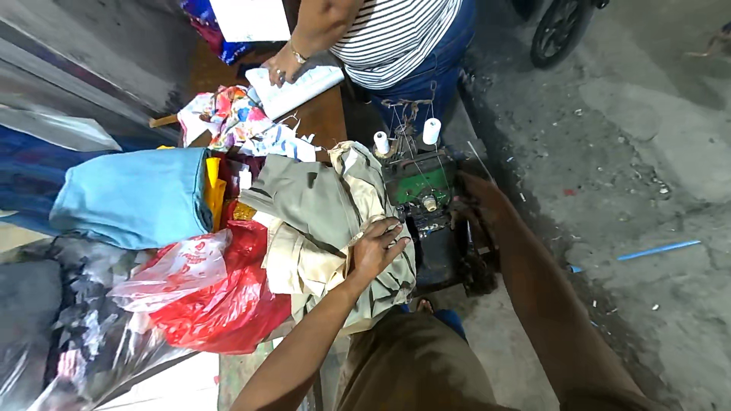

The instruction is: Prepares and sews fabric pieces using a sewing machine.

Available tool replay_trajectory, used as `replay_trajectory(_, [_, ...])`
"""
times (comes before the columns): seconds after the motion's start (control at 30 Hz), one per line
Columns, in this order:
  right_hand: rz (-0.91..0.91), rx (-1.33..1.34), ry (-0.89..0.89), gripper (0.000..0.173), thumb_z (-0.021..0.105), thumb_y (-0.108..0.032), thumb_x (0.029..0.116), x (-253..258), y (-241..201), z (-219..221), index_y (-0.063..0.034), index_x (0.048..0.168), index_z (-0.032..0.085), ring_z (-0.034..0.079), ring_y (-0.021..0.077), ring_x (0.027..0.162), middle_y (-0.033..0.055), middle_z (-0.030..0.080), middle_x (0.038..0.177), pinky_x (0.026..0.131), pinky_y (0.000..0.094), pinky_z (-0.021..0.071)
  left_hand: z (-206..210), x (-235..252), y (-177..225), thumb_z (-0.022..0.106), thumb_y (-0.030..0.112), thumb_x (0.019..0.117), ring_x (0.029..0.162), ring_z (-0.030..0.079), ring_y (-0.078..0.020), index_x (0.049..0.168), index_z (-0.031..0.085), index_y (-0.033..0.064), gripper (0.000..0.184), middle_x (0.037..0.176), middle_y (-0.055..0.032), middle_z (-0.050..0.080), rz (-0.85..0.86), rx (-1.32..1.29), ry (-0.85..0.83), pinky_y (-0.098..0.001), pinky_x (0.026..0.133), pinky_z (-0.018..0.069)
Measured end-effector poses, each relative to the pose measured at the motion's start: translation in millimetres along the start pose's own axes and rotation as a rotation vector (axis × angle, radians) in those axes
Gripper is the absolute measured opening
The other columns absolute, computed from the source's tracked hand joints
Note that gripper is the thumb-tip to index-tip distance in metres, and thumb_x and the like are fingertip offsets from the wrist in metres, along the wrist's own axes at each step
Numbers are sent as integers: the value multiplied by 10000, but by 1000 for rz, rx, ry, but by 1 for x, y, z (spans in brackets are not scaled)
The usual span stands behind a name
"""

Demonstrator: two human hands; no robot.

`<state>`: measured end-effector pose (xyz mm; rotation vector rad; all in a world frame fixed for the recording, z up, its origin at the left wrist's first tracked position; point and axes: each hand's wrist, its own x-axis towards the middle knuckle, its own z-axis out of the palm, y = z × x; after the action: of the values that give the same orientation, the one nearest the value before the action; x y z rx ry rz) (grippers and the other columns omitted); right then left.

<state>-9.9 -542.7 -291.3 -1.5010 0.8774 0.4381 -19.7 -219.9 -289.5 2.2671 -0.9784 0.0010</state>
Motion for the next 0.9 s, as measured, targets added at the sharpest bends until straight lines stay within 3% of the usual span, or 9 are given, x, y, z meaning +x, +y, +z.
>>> replay_trajectory(0.07, [-62, 68, 36, 462, 414, -516, 1072, 3, 26, 2, -117, 926, 596, 380, 29, 426, -33, 542, 610, 397, 185, 328, -2, 4, 1, 652, 376, 991, 1203, 672, -262, 1093, 808, 79, 350, 1267, -103, 721, -17, -8, -9, -418, 1027, 534])
replay_trajectory(0.1, [-108, 102, 120, 474, 402, -496, 1085, -7, 37, 11, -92, 941, 605, 414, 39, 460, -21, 564, 639, 434, 202, 363, -4, 4, 2, 647, 379, 995, 1207, 670, -256, 1101, 806, 78, 356, 1273, -95, 718, -36, -9, -25, -421, 1028, 535])
replay_trajectory(0.17, [-285, 81, 338, 434, 482, -360, 1086, -46, 55, 44, 30, 1035, 665, 549, 147, 600, 80, 609, 758, 575, 347, 502, -6, 7, 3, 642, 375, 997, 1205, 671, -252, 1123, 795, 64, 368, 1281, -96, 714, -64, -9, -41, -421, 1020, 542])
replay_trajectory(0.23, [-421, -41, 263, 375, 597, -299, 1025, -93, 71, 84, 54, 1125, 672, 662, 182, 706, 125, 685, 877, 657, 394, 586, -8, 10, 8, 642, 370, 997, 1210, 670, -247, 1158, 776, 44, 387, 1296, -104, 706, -96, -1, -65, -417, 1023, 543])
replay_trajectory(0.3, [-437, -69, 115, 405, 675, -324, 967, -123, 82, 120, 11, 1194, 688, 711, 166, 880, 114, 735, 1017, 811, 379, 597, -10, 10, 12, 640, 381, 997, 1230, 659, -245, 1162, 770, 36, 404, 1314, -109, 694, -116, 38, -95, -426, 1038, 536])
replay_trajectory(0.33, [-428, -39, 89, 367, 692, -320, 961, -127, 87, 132, -14, 1161, 711, 709, 132, 911, 90, 741, 1021, 846, 347, 589, -11, 11, 14, 629, 397, 999, 1246, 648, -247, 1157, 774, 46, 411, 1327, -101, 688, -117, 90, -108, -436, 1047, 528])
replay_trajectory(0.43, [-411, 86, 106, 209, 675, -226, 982, -127, 98, 148, -30, 978, 745, 660, 38, 805, 31, 721, 881, 771, 243, 552, -18, 16, 20, 572, 524, 992, 1318, 587, -260, 1181, 777, 127, 486, 1401, -32, 653, -141, 289, -179, -486, 1093, 464])
replay_trajectory(0.67, [-456, 145, 144, 179, 650, -152, 989, -124, 101, 145, 2, 1033, 731, 668, 19, 835, 50, 730, 916, 790, 202, 552, -31, 32, 30, 544, 673, 943, 1438, 454, -289, 1384, 658, 148, 695, 1549, -40, 516, -250, 410, -414, -530, 1153, 365])
replay_trajectory(0.9, [-356, 58, -22, 211, 705, -198, 957, -125, 95, 131, -17, 1064, 719, 672, 64, 801, 52, 719, 920, 748, 249, 571, -48, 53, 34, 548, 766, 865, 1577, 156, -268, 1589, 407, 261, 894, 1701, 40, 244, -396, 431, -722, -556, 1240, 175])
